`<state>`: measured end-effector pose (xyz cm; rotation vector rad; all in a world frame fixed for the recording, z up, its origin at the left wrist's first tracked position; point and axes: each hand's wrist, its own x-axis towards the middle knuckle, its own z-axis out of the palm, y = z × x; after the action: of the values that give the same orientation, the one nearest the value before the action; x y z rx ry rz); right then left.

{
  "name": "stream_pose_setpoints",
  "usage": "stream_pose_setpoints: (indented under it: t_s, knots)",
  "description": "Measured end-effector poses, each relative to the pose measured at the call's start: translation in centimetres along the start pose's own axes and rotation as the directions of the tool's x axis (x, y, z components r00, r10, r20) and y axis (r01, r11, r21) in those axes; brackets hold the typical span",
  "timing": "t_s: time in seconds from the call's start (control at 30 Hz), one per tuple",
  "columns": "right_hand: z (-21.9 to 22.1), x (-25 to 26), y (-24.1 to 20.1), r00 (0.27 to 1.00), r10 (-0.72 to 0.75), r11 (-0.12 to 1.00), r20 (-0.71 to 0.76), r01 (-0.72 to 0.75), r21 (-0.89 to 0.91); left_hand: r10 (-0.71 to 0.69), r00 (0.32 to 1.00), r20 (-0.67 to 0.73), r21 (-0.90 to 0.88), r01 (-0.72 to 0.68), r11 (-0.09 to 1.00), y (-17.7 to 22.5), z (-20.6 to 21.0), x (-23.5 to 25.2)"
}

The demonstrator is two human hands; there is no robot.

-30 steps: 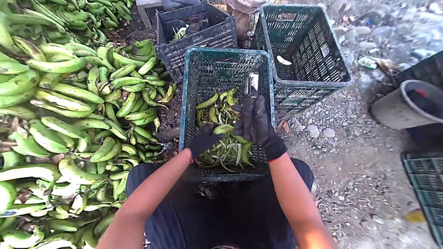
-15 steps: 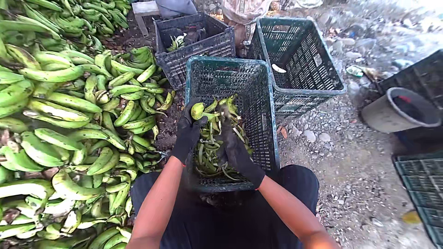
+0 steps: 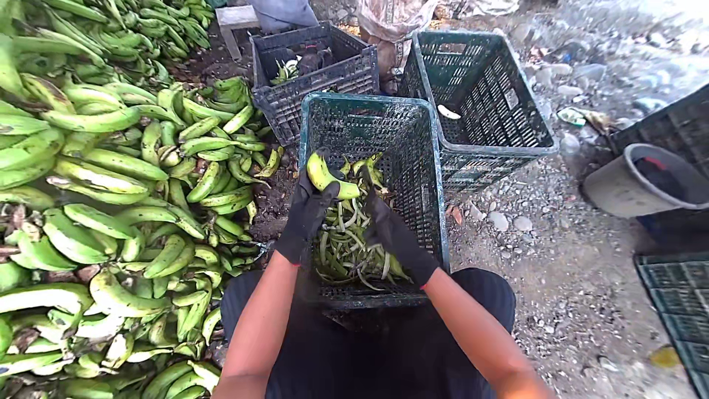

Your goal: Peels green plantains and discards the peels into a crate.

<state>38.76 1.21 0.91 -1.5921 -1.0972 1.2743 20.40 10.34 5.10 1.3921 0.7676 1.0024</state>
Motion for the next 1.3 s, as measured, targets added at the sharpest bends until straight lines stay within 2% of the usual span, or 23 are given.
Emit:
stream_pose_setpoints:
  t_s: [0.07, 0.13, 0.2, 0.27, 0.37, 0.47, 0.53, 0.63, 0.73, 0.77, 0.8, 0.87, 0.93, 1.0, 1.07, 1.13, 1.23, 1.3]
  knots:
    - [-1.8, 0.3, -0.7, 0.975, -0.221, 0.959, 0.017, 0.221, -0.175, -0.037, 0.999, 0.019, -0.156, 0.039, 0.987, 0.1, 0.4, 0.7]
    - [-2.7, 1.3, -1.1, 0.935, -0.346, 0.878, 0.079, 0.352, -0.324, -0.006, 0.999, 0.035, -0.234, 0.014, 0.972, -0.7, 0.7, 1.2]
    - [-2.8, 1.6, -1.1, 0.922, -0.371, 0.797, 0.115, 0.379, -0.471, 0.014, 1.000, -0.016, -0.229, -0.018, 0.973, -1.6, 0.8, 1.5]
    - [-2.4, 1.4, -1.1, 0.914, -0.390, 0.715, 0.114, 0.379, -0.588, -0.030, 0.994, -0.103, -0.199, 0.009, 0.980, -2.0, 0.8, 2.0]
    - [-1.7, 0.7, -0.9, 0.904, -0.421, 0.669, 0.070, 0.362, -0.649, -0.075, 0.990, -0.120, -0.208, 0.049, 0.977, -2.1, 0.9, 2.2]
    - [-1.4, 0.5, -0.8, 0.886, -0.463, 0.637, 0.015, 0.345, -0.689, -0.057, 0.994, -0.096, -0.189, 0.039, 0.981, -2.4, 0.9, 2.1]
    - [-1.2, 0.9, -0.8, 0.919, -0.393, 0.687, -0.021, 0.279, -0.671, -0.036, 0.992, -0.125, -0.123, 0.020, 0.992, -2.6, 1.1, 2.2]
    - [-0.7, 2.2, -1.2, 0.958, -0.233, 0.769, -0.167, 0.077, -0.634, -0.055, 0.975, -0.214, 0.025, 0.062, 0.998, -3.7, 2.4, 1.7]
    - [-1.2, 4.1, -1.2, 0.916, -0.158, 0.806, -0.369, -0.096, -0.584, -0.093, 0.961, -0.262, 0.239, 0.158, 0.958, -4.2, 5.0, 0.4]
    - [-1.8, 4.6, -1.2, 0.900, -0.134, 0.841, -0.414, -0.118, -0.528, -0.142, 0.957, -0.252, 0.268, 0.210, 0.940, -3.8, 5.7, -0.4]
    - [-2.7, 5.0, -1.0, 0.884, -0.144, 0.873, -0.444, -0.098, -0.478, -0.200, 0.949, -0.243, 0.220, 0.255, 0.942, -3.7, 6.2, -0.8]
    - [-3.8, 4.9, -0.7, 0.896, -0.173, 0.916, -0.410, -0.007, -0.401, -0.243, 0.955, -0.169, -0.053, 0.238, 0.970, -3.9, 6.0, -0.8]
    - [-3.6, 4.0, -0.7, 0.912, -0.261, 0.925, -0.317, 0.142, -0.352, -0.201, 0.977, -0.078, -0.263, 0.174, 0.949, -4.2, 4.2, 0.0]
    - [-2.8, 2.9, -0.6, 0.935, -0.294, 0.915, -0.200, 0.215, -0.341, -0.137, 0.982, -0.129, -0.224, 0.105, 0.969, -3.6, 2.7, 1.0]
    - [-1.8, 0.9, -0.3, 0.958, -0.276, 0.885, -0.077, 0.222, -0.409, -0.031, 0.979, -0.199, -0.060, 0.020, 0.998, -3.1, 1.7, 1.5]
    - [-0.9, -0.1, -0.6, 0.967, -0.253, 0.853, -0.002, 0.222, -0.473, 0.062, 0.973, -0.220, -0.055, -0.076, 0.996, -2.7, 1.5, 1.8]
    - [-0.5, -0.4, -1.0, 0.964, -0.265, 0.806, 0.028, 0.237, -0.542, 0.151, 0.973, -0.175, -0.047, -0.161, 0.986, -1.9, 0.9, 1.7]
    - [-0.4, -0.3, -1.3, 0.964, -0.265, 0.791, -0.008, 0.213, -0.574, 0.105, 0.980, -0.172, -0.026, -0.111, 0.993, -1.7, 1.1, 1.3]
